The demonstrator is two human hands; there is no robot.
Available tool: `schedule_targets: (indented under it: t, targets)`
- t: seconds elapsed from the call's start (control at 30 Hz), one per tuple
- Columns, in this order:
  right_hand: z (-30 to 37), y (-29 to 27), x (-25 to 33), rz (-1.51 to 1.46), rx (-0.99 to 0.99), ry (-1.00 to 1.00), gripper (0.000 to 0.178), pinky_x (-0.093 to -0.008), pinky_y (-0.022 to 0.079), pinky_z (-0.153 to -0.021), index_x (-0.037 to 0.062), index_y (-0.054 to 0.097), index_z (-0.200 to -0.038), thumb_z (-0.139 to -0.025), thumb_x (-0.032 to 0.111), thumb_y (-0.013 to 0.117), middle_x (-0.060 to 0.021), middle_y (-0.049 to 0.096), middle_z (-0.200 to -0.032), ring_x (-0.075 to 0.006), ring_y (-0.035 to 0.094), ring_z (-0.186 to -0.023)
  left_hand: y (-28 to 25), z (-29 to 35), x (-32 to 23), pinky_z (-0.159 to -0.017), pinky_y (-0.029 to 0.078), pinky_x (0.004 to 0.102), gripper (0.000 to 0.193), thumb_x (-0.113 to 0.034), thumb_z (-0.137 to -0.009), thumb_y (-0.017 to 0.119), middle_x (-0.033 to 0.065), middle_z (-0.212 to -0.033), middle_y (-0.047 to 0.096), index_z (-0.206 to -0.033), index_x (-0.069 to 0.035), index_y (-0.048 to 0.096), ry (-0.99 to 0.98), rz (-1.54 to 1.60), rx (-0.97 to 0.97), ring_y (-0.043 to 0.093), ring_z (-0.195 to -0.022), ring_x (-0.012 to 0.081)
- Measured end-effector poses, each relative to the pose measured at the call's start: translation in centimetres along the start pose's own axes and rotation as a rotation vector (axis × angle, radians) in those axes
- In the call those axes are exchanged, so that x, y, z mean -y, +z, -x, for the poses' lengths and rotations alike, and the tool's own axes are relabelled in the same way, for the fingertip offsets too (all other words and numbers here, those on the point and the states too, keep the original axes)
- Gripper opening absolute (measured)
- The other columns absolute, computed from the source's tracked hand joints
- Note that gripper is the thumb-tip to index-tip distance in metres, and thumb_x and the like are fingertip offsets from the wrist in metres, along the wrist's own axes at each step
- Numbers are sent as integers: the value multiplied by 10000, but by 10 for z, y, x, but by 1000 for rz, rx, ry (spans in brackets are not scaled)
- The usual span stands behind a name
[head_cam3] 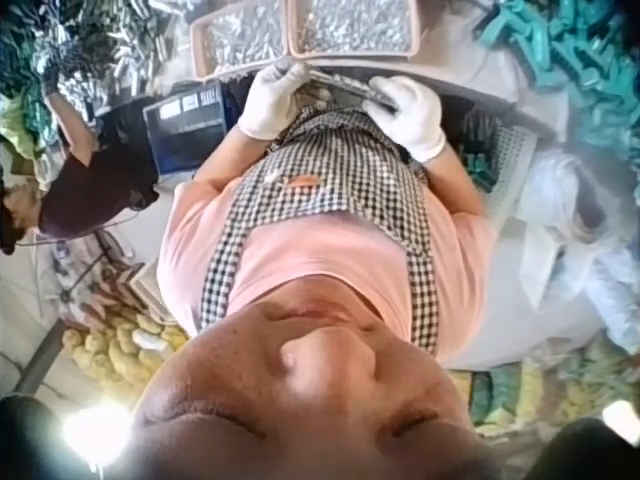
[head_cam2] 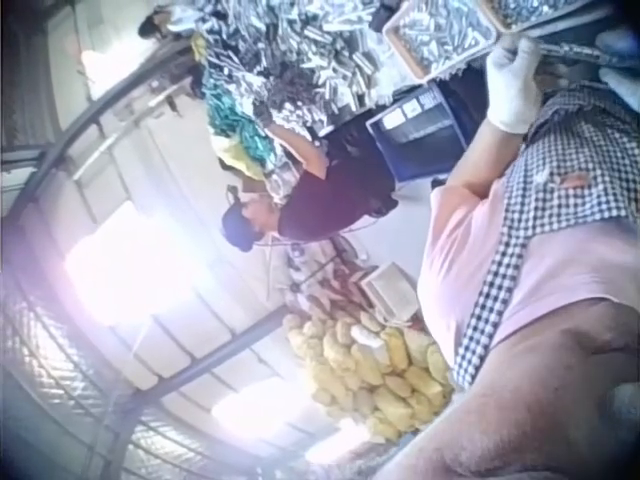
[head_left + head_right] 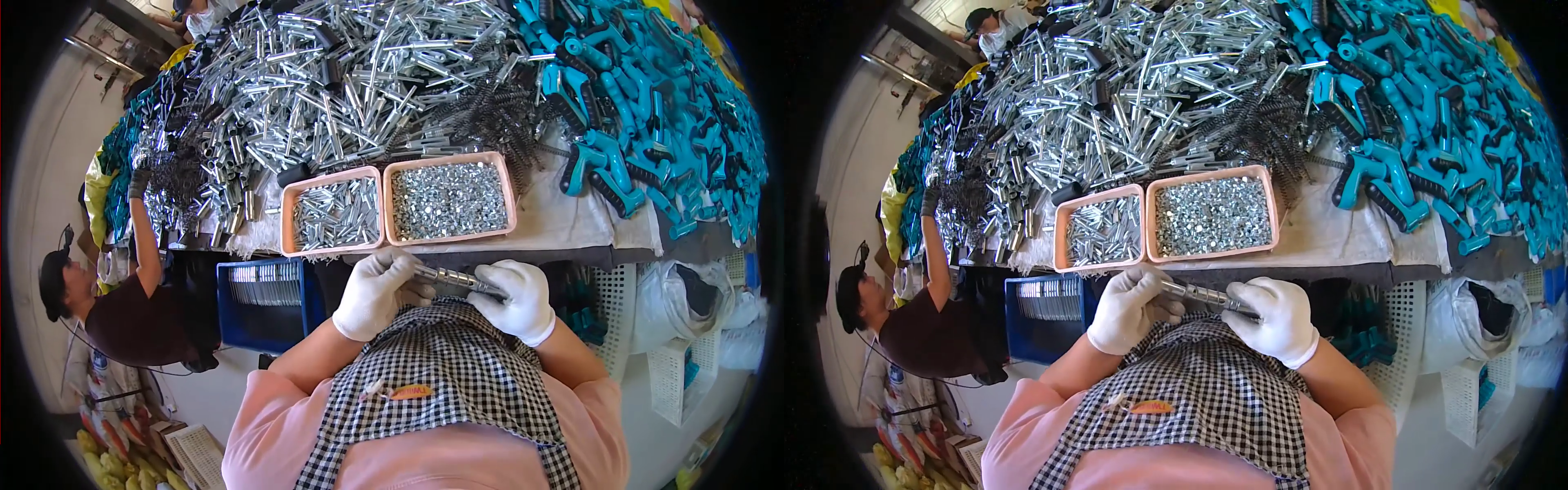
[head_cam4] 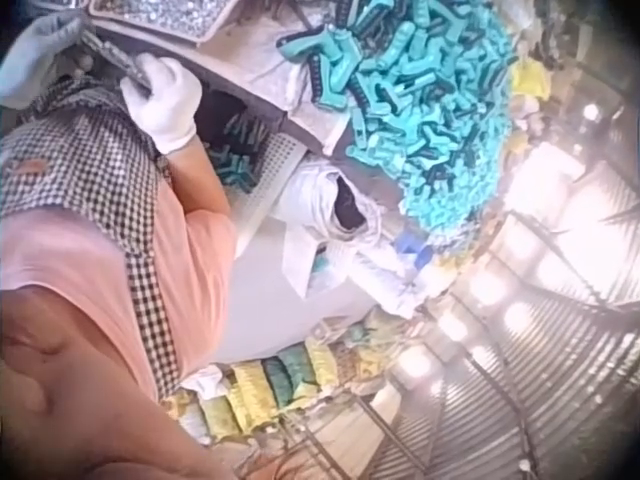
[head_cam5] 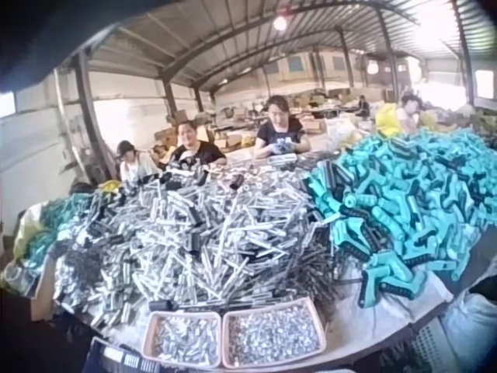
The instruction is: The recorder is sitting at a large workstation assembling metal cylinders into plastic handles alongside other workers.
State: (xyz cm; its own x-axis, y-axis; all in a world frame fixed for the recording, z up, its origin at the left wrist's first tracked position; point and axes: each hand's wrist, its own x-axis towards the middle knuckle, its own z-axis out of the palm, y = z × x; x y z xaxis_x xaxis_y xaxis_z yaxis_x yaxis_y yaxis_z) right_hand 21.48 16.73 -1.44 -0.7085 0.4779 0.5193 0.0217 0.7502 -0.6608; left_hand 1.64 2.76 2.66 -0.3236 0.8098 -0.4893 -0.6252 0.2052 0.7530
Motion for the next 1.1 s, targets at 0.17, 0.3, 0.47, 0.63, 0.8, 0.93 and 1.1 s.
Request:
schedule_targets:
  t: [0.17, 0.3, 0.47, 0.63, 0.8, 0.93, 1.1]
  targets:
    - [-2, -8, -1, -40, -15, 29, 397, -369, 506, -538, 64, 677, -950, -608, 156, 857, -111, 666, -776, -303, 648, -620, 1, -10, 1, -552, 514, 261, 250, -248, -1006, 586, 91, -825, 679, -984, -6, 648, -53, -13, 73, 626, -627, 142]
    - [2, -8, -1, -26, -35, 22, 411, -367, 509, -542, 62, 672, -963, -606, 143, 858, -116, 668, -775, -302, 652, -622, 21, -10, 1, -579, 534, 247, 437, -361, -1020, 542, 76, -781, 688, -1008, 57, 672, 154, -632, 28, 636, -630, 110]
    - [8, -16, -12, -81, -76, 80, 413, -372, 508, -544, 50, 659, -958, -604, 127, 859, -121, 667, -779, -311, 655, -631, 42, -18, 0, -586, 529, 241, 502, -385, -1037, 492, 90, -775, 694, -1085, 84, 663, 222, -784, 78, 645, -636, 115]
    - [11, -32, -24, -102, -154, 75, 408, -378, 506, -549, 29, 660, -951, -607, 117, 862, -132, 654, -756, -326, 652, -628, 55, -41, -7, -591, 538, 266, 413, -270, -1055, 466, 89, -725, 689, -1055, 84, 680, 298, -1086, 205, 649, -624, 120]
    - [24, -40, -44, -217, -173, 261, 289, -365, 491, -567, 53, 699, -878, -615, 93, 812, -130, 634, -725, -319, 632, -625, 94, -63, -18, -648, 516, 377, 381, -250, -1043, 436, 209, -756, 642, -1041, 51, 670, 598, -1021, 426, 668, -693, 322]
    - [31, -64, -43, -175, -305, 308, 308, -331, 482, -574, 39, 693, -900, -622, 70, 821, -107, 625, -720, -269, 610, -606, 130, -120, -38, -702, 524, 427, 249, -157, -943, 502, 211, -813, 655, -992, 25, 666, 865, -1154, 530, 648, -752, 390]
    - [39, -78, -57, -192, -476, 329, 340, -294, 457, -570, 18, 678, -907, -603, 34, 830, -83, 589, -696, -204, 572, -592, 202, -225, -19, -808, 509, 462, 312, -180, -779, 672, 193, -1009, 637, -1041, -15, 639, 1296, -1390, 522, 608, -930, 389]
